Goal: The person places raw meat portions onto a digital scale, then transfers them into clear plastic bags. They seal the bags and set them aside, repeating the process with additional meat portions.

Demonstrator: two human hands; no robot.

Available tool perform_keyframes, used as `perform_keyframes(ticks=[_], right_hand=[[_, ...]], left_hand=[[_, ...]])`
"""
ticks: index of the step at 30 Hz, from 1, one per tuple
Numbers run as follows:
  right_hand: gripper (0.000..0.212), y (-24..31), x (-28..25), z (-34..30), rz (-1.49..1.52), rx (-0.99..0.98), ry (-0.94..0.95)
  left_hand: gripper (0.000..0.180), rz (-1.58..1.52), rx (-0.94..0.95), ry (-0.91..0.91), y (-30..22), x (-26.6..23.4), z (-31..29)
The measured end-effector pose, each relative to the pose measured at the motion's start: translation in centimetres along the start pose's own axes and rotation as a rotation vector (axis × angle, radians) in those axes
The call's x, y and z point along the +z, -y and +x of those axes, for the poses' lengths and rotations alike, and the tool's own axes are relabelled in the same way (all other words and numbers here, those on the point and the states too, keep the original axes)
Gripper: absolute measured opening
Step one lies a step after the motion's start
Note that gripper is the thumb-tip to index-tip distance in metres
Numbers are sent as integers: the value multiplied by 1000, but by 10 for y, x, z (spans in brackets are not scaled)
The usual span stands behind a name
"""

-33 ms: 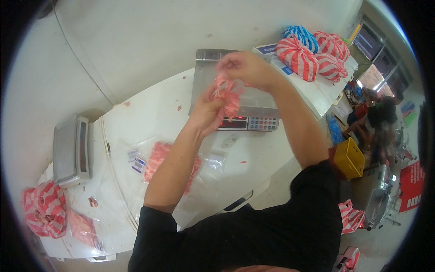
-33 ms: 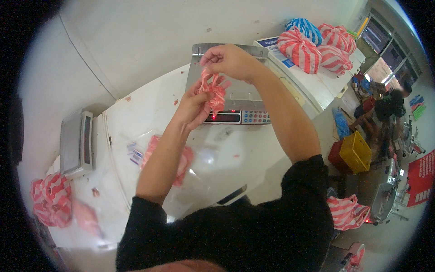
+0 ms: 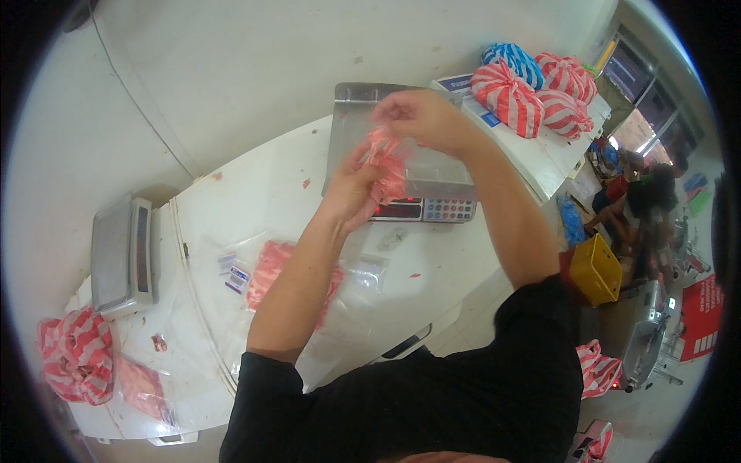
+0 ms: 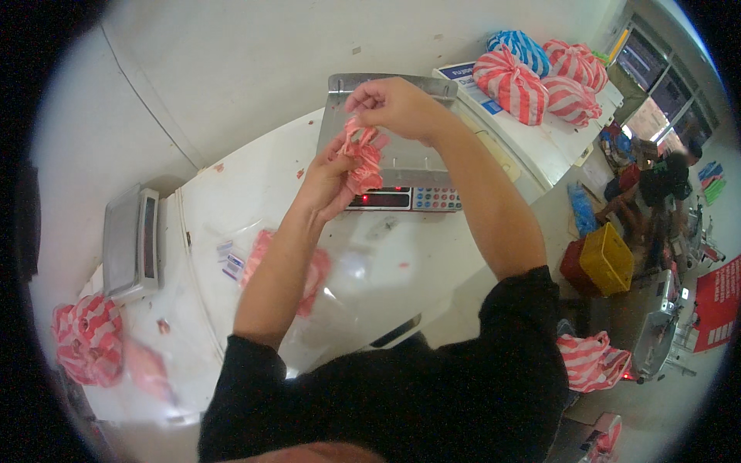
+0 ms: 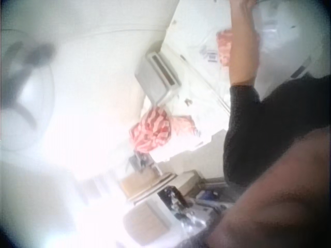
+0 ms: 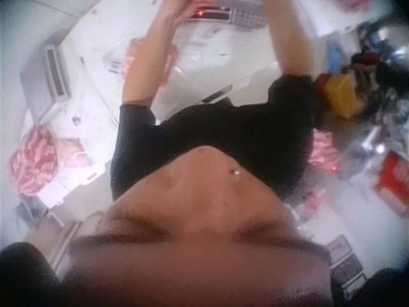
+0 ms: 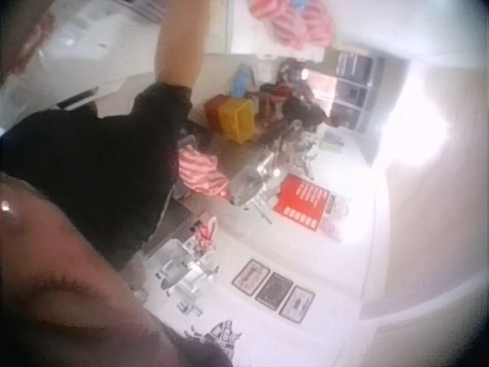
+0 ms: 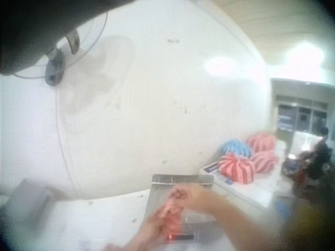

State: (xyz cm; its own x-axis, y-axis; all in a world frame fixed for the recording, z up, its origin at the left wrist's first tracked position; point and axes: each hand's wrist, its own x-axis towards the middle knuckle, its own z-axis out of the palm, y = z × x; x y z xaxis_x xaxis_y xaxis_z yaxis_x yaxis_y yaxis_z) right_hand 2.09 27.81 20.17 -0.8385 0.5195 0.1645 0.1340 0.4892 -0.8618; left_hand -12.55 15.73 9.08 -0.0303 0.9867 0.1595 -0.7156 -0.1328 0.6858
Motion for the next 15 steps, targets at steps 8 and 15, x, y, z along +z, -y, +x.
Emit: perform_keyframes(ticks=[8, 15], right_hand=[[25, -62, 69, -76, 388, 61, -209], [52, -63, 135, -121, 1256, 130, -251]], left_hand=[[69, -445, 211, -162, 0, 12, -16], [66, 55, 269, -104, 24, 28, -56]])
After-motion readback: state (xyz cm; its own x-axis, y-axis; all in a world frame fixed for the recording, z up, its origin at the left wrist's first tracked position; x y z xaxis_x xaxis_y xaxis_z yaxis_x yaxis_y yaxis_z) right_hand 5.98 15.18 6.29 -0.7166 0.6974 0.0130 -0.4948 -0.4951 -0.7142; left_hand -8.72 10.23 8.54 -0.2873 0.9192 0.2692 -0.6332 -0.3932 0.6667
